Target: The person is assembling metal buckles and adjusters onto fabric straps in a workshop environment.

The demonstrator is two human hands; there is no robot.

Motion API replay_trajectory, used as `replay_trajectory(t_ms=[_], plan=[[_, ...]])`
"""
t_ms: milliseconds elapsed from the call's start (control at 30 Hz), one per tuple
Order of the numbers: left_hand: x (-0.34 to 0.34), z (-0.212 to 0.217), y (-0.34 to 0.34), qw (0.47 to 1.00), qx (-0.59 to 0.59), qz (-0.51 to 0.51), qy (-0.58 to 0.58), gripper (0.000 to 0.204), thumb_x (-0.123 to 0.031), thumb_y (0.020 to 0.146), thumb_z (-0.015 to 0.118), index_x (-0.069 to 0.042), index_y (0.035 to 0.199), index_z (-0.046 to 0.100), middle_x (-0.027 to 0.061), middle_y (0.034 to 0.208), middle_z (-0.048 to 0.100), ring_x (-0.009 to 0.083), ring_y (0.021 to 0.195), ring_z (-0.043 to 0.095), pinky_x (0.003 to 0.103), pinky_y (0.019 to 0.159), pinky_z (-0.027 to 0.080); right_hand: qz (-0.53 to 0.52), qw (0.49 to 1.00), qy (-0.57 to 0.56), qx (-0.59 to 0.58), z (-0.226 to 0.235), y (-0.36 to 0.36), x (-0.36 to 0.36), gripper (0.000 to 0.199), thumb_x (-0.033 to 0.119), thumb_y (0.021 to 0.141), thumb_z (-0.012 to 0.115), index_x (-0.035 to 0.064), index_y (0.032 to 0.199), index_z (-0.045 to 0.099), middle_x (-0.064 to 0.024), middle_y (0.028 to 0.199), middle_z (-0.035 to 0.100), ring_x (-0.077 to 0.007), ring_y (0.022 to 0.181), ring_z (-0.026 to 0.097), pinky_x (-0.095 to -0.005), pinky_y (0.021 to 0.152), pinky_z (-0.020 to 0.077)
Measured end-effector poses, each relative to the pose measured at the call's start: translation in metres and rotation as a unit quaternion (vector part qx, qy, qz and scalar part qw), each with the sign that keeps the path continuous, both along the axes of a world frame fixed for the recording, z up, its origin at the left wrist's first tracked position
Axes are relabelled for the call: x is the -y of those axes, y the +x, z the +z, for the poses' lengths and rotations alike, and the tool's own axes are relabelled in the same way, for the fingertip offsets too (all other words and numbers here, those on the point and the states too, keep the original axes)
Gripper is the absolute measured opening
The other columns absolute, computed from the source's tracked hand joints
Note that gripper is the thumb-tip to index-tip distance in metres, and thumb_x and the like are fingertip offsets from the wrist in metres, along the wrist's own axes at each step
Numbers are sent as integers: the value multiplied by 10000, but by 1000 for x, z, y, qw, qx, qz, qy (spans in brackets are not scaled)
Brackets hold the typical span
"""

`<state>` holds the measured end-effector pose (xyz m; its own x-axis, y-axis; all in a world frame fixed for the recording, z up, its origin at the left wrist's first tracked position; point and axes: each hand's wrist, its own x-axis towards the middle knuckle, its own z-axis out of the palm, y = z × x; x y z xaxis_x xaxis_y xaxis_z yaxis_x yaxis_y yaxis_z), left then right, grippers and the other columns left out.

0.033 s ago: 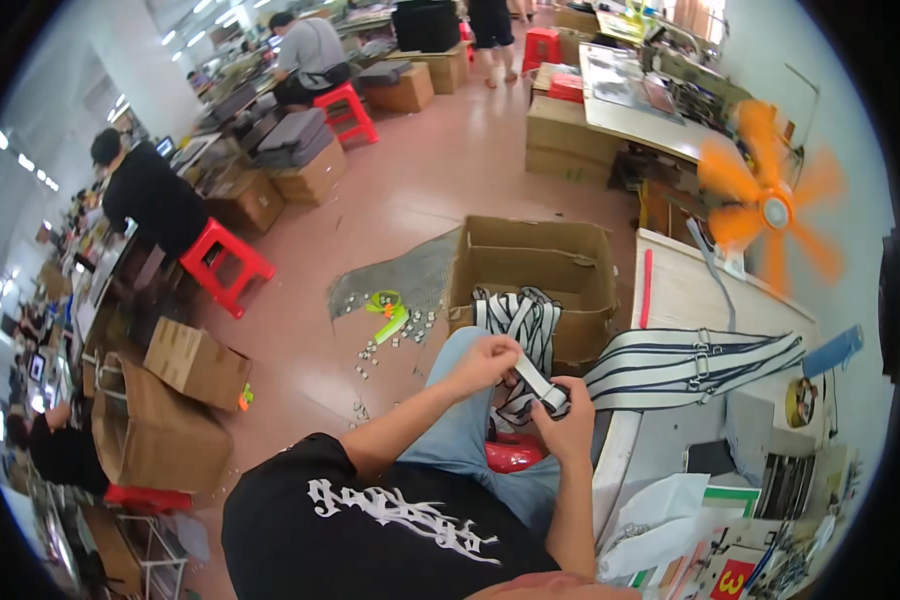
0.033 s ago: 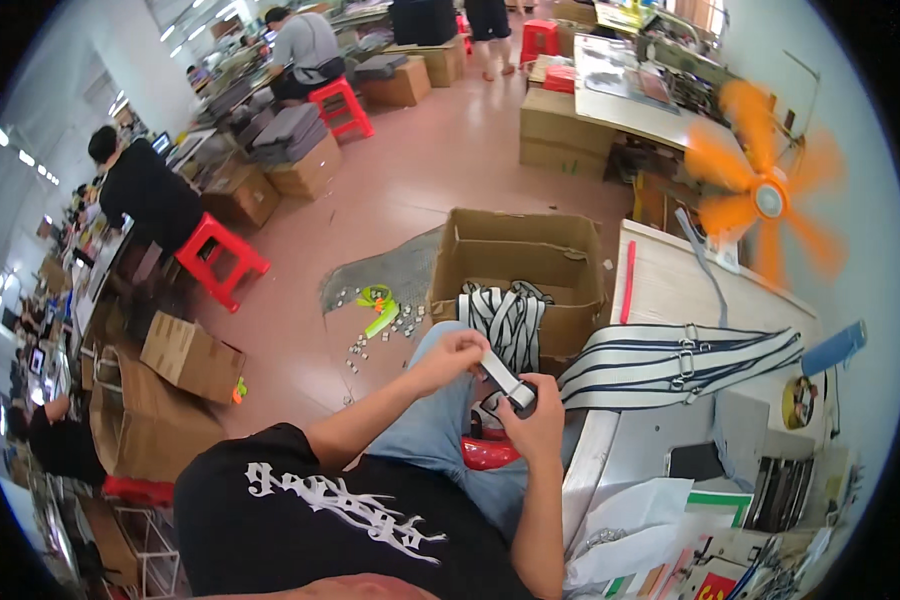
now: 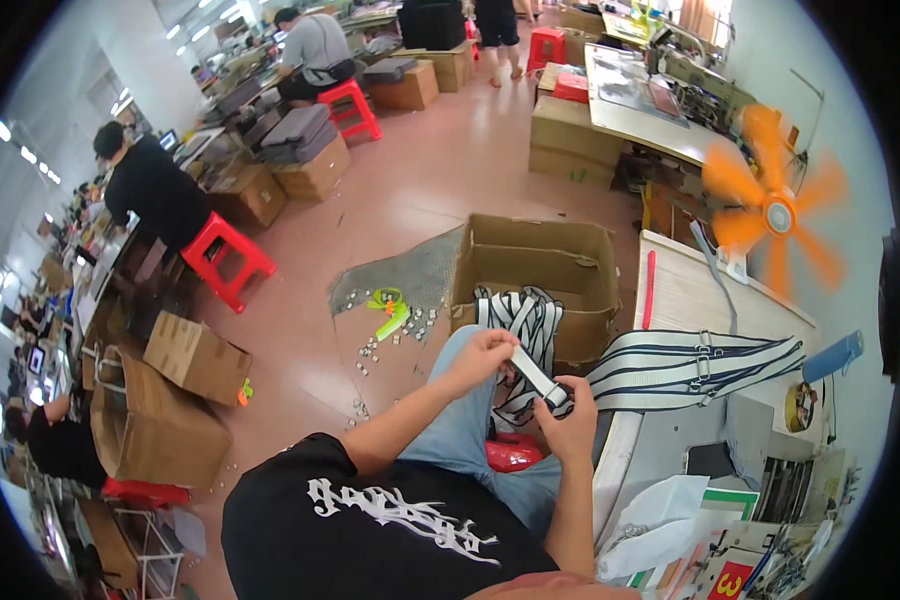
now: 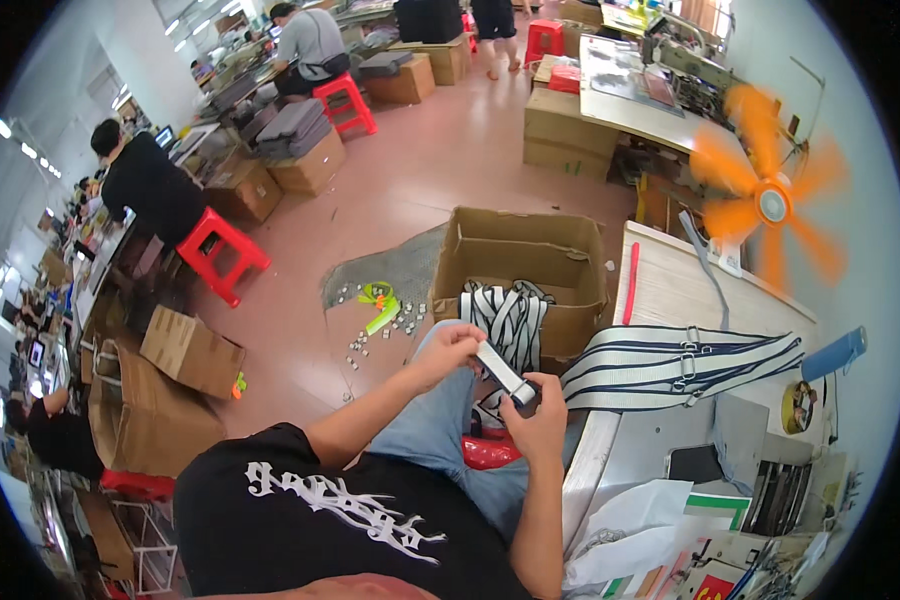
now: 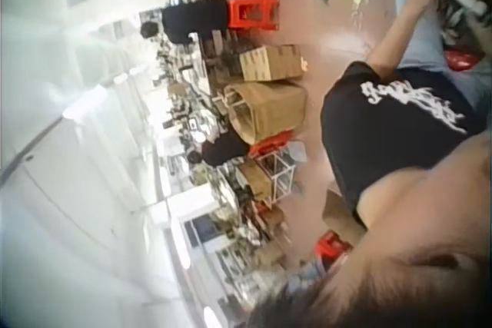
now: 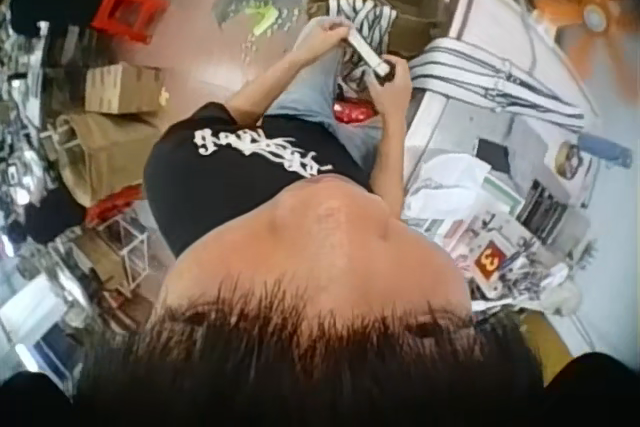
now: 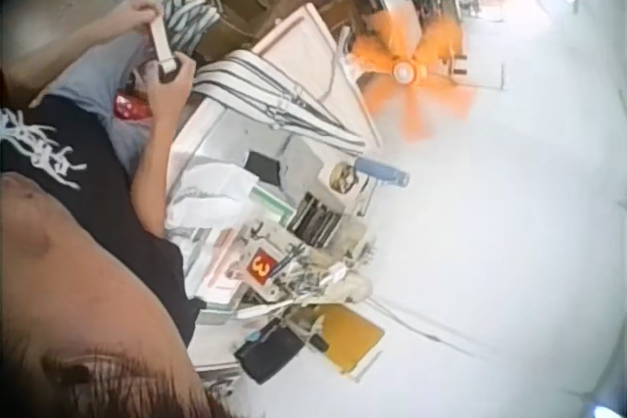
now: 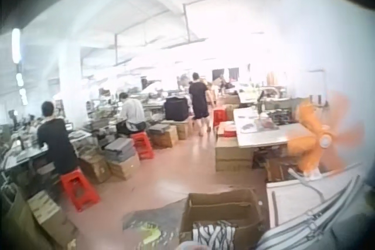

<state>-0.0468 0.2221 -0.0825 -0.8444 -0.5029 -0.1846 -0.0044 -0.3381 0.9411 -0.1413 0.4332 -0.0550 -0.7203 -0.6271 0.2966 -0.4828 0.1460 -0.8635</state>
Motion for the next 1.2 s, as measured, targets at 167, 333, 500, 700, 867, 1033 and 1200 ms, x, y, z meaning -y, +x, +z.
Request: replay_trajectory(t_ms=[167, 333, 500, 700, 867, 1033, 1200], plan=[[-27, 1, 22, 986, -18, -154, 53, 337, -178, 1048, 652, -20, 1346, 660, 44, 1106, 713, 127, 970, 682, 284, 848, 564, 36, 999, -23, -28, 4, 9, 6, 407, 53, 764, 812, 23, 1128, 634, -102, 1022, 641, -233, 927, 653, -333, 865, 526], [-52, -23, 21, 963, -28, -59, 260, 385, -156, 1048, 655, -12, 1403, 615, 68, 1203, 706, 129, 1047, 674, 295, 883, 560, 28, 995, -97, 16, -7, 13, 8, 431, 32, 739, 822, 22, 1121, 624, -114, 1047, 603, -252, 912, 655, -347, 784, 530], [-57, -40, 26, 943, -69, -58, 320, 373, -129, 1017, 674, -19, 1368, 612, 69, 1191, 712, 157, 1072, 686, 312, 926, 551, 45, 995, -84, 12, -7, 12, 7, 426, 39, 746, 829, 27, 1122, 629, -97, 1040, 600, -233, 913, 634, -335, 772, 515], [-40, -21, 16, 931, -164, 17, 326, 214, -167, 1028, 653, -51, 1208, 662, 41, 1126, 723, 157, 1074, 675, 321, 982, 516, 34, 998, -48, 4, -3, 14, 5, 426, 51, 745, 836, 28, 1120, 634, -100, 1033, 600, -244, 910, 615, -344, 798, 504], [-65, -34, 21, 939, -61, -79, 330, 357, -336, 1080, 593, -57, 1293, 660, 67, 1233, 703, 156, 1111, 660, 323, 989, 495, 33, 996, -78, 30, -3, 17, 9, 425, 47, 751, 839, 26, 1123, 634, -111, 1054, 617, -259, 958, 636, -359, 853, 523], [-80, -10, 11, 986, -47, -91, 135, 503, -342, 1156, 414, -54, 1556, 515, 33, 1224, 690, 110, 1080, 643, 299, 962, 522, 42, 998, -35, 2, -10, 15, 8, 427, 63, 763, 845, 15, 1124, 624, -134, 1052, 641, -296, 965, 659, -379, 853, 534], [-81, 13, 2, 993, -77, -84, 27, 469, -323, 1162, 411, -50, 1503, 583, -12, 1246, 692, 65, 1042, 623, 251, 931, 509, -14, 1000, -8, 22, -4, 18, 12, 433, 66, 774, 844, -7, 1137, 618, -152, 1059, 662, -344, 963, 668, -421, 836, 536]])
